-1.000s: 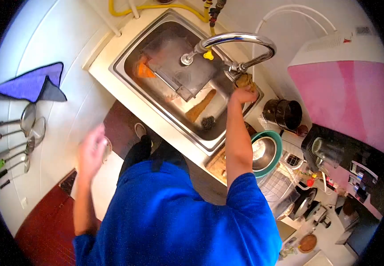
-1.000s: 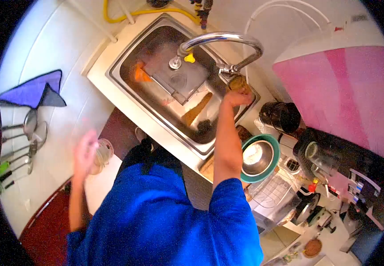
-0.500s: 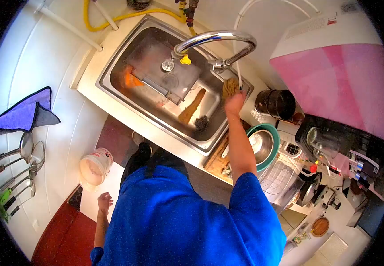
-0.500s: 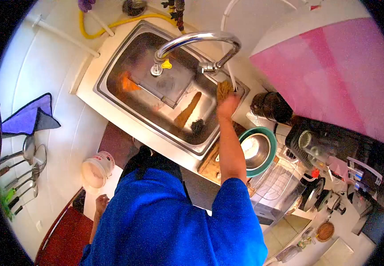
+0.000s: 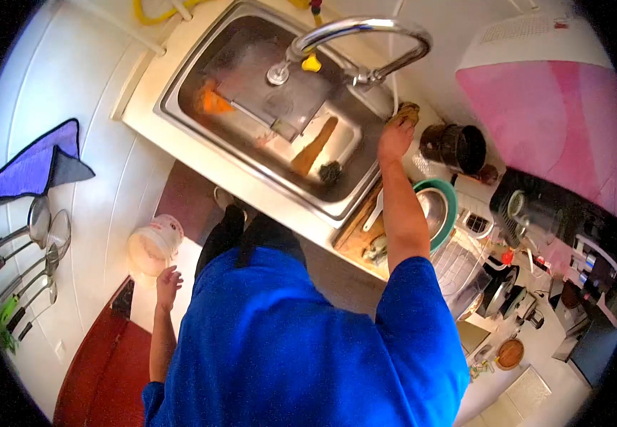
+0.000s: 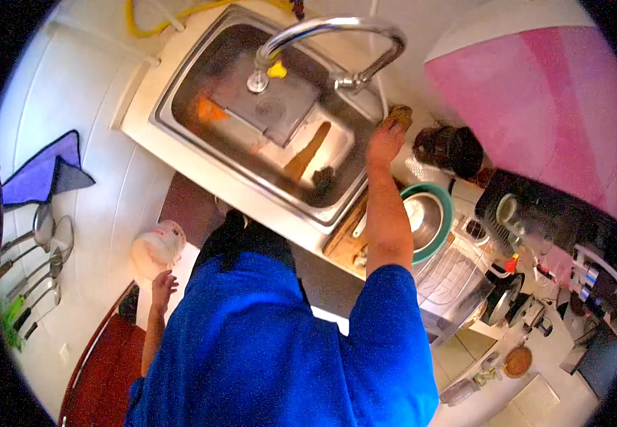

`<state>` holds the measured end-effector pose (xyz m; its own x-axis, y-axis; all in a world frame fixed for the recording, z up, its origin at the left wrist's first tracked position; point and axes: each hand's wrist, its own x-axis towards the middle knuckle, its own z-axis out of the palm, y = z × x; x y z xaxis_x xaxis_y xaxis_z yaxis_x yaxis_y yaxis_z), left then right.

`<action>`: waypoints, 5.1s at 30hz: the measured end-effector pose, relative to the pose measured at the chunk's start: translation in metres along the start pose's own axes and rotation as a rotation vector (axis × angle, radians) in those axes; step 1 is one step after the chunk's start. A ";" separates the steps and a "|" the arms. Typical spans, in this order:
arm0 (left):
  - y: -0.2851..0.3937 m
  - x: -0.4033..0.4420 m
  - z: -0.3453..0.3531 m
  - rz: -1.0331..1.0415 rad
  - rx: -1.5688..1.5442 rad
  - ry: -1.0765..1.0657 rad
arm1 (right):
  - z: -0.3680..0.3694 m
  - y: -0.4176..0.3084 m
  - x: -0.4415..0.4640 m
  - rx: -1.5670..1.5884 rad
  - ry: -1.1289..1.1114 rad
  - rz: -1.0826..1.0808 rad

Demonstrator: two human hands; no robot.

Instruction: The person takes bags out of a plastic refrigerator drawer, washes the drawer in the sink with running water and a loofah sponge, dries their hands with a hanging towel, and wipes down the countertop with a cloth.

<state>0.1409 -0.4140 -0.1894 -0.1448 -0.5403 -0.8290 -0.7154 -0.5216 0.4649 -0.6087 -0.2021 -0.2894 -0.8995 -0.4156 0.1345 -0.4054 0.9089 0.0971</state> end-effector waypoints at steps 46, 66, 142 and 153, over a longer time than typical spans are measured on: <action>0.010 0.134 -0.165 -0.008 0.196 -0.160 | -0.125 -0.172 -0.335 0.254 -0.150 -0.215; 0.063 0.149 -0.160 0.224 0.331 -0.330 | -0.105 -0.183 -0.315 0.442 0.075 0.335; 0.353 -0.029 -0.100 0.990 -1.166 0.065 | -0.422 -0.570 -0.232 2.193 -1.133 -0.136; 0.365 -0.040 -0.111 0.726 -1.428 -0.572 | -0.452 -0.541 -0.210 0.791 0.391 -1.198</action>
<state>-0.0382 -0.6562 0.0483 -0.5787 -0.7942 -0.1855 0.6964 -0.5996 0.3943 -0.1263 -0.6216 0.0756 0.0723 -0.7764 0.6261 -0.9509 -0.2431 -0.1917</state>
